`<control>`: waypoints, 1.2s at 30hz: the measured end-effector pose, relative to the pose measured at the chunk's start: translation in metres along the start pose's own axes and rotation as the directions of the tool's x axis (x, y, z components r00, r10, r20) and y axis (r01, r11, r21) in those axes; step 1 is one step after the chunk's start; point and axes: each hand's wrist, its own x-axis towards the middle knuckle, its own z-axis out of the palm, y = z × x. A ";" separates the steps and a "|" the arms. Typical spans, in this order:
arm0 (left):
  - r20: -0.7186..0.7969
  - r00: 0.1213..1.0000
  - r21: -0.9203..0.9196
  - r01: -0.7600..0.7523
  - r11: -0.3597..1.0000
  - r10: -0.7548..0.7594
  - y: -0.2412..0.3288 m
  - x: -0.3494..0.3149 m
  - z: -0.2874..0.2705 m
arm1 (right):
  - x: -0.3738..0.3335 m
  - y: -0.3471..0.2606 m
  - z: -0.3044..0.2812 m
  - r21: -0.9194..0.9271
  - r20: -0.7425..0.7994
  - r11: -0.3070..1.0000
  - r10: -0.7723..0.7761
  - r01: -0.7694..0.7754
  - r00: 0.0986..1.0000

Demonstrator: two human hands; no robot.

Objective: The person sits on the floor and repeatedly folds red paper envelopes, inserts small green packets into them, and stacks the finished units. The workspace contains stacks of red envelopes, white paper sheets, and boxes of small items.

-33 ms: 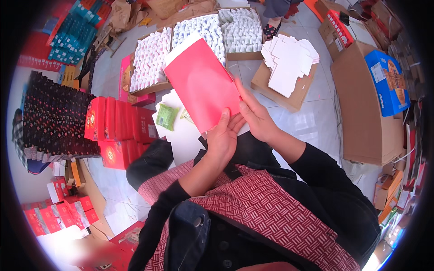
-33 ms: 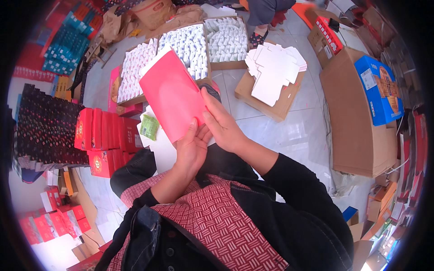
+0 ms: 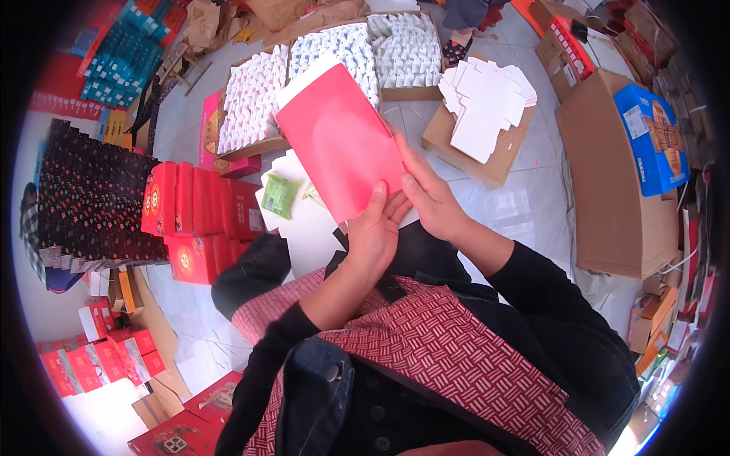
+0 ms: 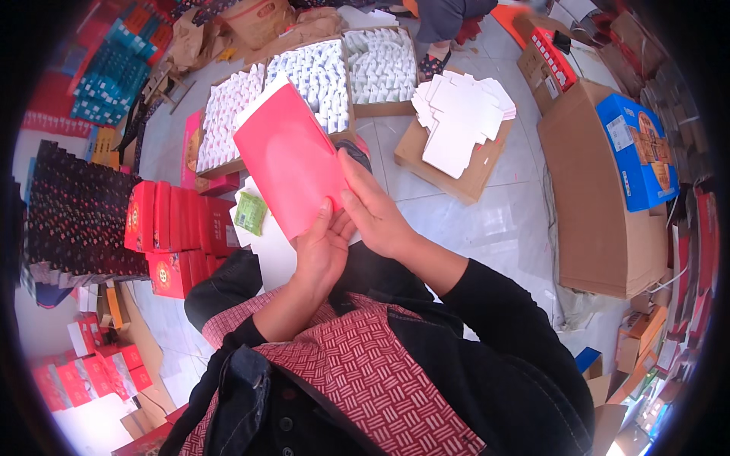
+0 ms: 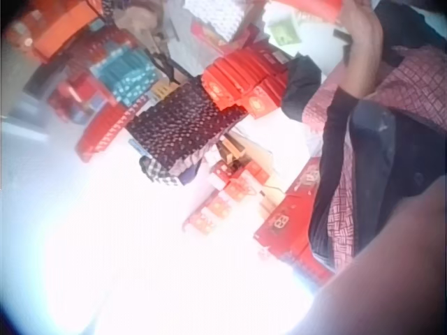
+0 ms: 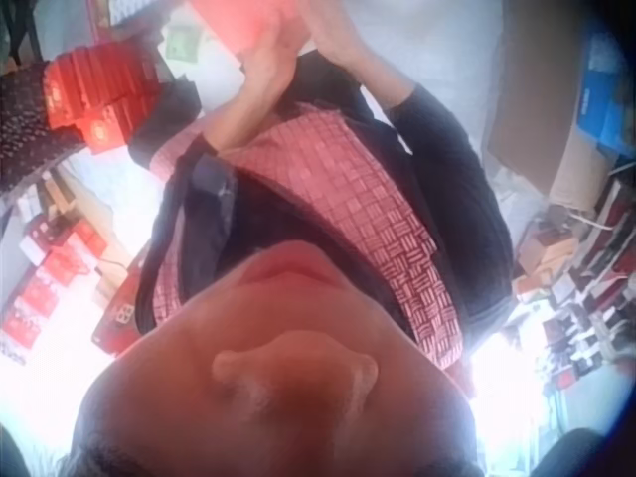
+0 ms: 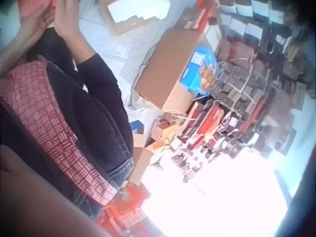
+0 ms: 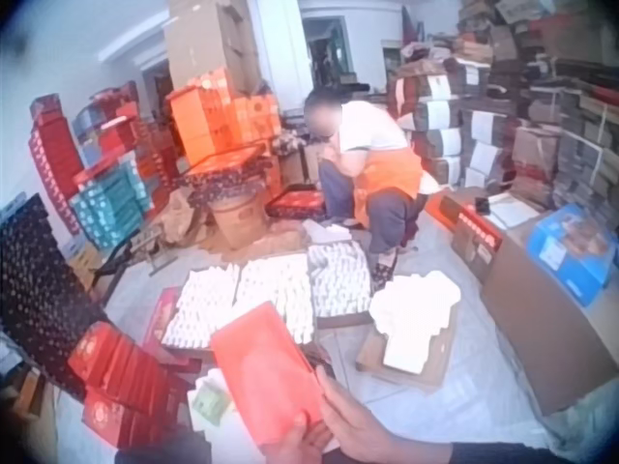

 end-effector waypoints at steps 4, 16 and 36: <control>-0.013 1.000 0.003 -0.004 1.000 0.004 -0.003 0.001 -0.002 | -0.003 -0.003 -0.005 -0.034 0.045 0.999 0.012 -0.011 0.999; 0.237 0.908 0.053 0.343 0.938 -0.346 0.009 -0.007 -0.009 | 0.046 0.001 -0.018 0.230 0.017 0.914 0.340 -0.335 0.940; 0.165 0.948 0.353 -0.313 0.882 0.271 0.089 0.026 -0.024 | 0.056 -0.010 -0.024 0.179 0.083 0.976 0.110 -0.123 0.991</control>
